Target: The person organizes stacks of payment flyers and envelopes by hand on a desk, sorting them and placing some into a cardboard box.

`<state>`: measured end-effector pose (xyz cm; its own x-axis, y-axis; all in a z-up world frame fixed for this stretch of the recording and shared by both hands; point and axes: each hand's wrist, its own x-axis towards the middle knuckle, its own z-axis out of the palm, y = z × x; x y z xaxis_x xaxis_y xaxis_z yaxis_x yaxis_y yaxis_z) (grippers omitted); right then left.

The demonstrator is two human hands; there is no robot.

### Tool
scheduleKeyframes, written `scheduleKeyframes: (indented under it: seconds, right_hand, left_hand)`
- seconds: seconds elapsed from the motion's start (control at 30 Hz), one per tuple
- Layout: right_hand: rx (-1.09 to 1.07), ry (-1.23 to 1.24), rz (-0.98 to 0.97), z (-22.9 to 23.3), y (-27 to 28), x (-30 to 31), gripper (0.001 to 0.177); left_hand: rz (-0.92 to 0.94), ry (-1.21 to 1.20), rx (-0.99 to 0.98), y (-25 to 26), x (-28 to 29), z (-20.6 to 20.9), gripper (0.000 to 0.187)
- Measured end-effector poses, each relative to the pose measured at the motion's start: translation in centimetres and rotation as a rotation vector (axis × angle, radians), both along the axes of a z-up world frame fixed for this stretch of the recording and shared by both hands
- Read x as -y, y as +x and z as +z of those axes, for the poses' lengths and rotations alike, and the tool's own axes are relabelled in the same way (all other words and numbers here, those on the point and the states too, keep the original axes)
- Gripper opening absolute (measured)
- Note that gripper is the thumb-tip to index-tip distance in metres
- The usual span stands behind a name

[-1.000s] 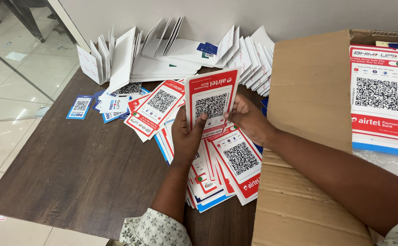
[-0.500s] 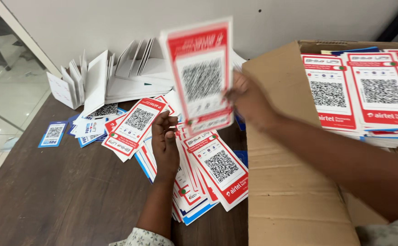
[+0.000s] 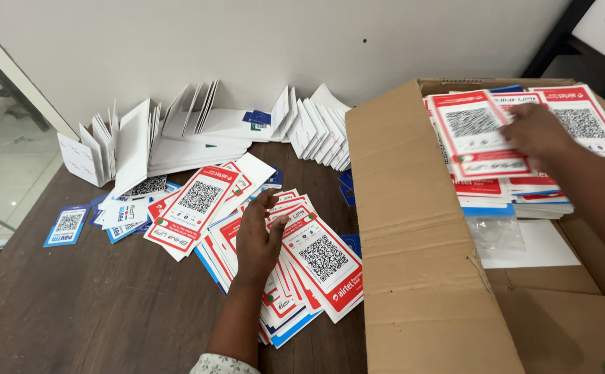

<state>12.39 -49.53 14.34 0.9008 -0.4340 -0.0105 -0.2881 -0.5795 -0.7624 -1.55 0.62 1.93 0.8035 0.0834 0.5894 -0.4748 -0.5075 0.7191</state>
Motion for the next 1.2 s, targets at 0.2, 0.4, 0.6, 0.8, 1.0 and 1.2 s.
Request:
scheduleKeyframes:
  seconds: [0.2,0.4,0.6,0.8,1.0,1.2]
  right_hand:
    - [-0.287,-0.996,0.282,1.2,-0.6,-2.5,0.061]
    - [-0.296,-1.097,0.796,1.6,-7.4,-2.7,0.141]
    - [-0.314,-1.271,0.68,2.9,-7.6,-6.5,0.15]
    - [-0.272,-1.138,0.67,3.5,-7.2,-6.3,0.123]
    - [-0.45,-1.114,0.6,4.4,-6.8,-6.9,0.11]
    - [-0.374,-1.405,0.625,6.6,-6.6,-11.3,0.089]
  left_hand:
    - [0.032,0.013,0.021,0.4,-0.3,-0.2,0.055]
    - [0.033,0.015,0.006,0.7,-0.1,-0.7,0.055]
    - [0.053,-0.007,-0.064,0.3,-0.1,-0.3,0.055]
    - [0.04,0.0,-0.048,0.4,-0.1,-0.3,0.055]
    - [0.072,-0.001,-0.04,0.6,-0.3,-0.4,0.051]
    - [0.247,0.048,-0.025,1.5,-1.0,-1.7,0.047]
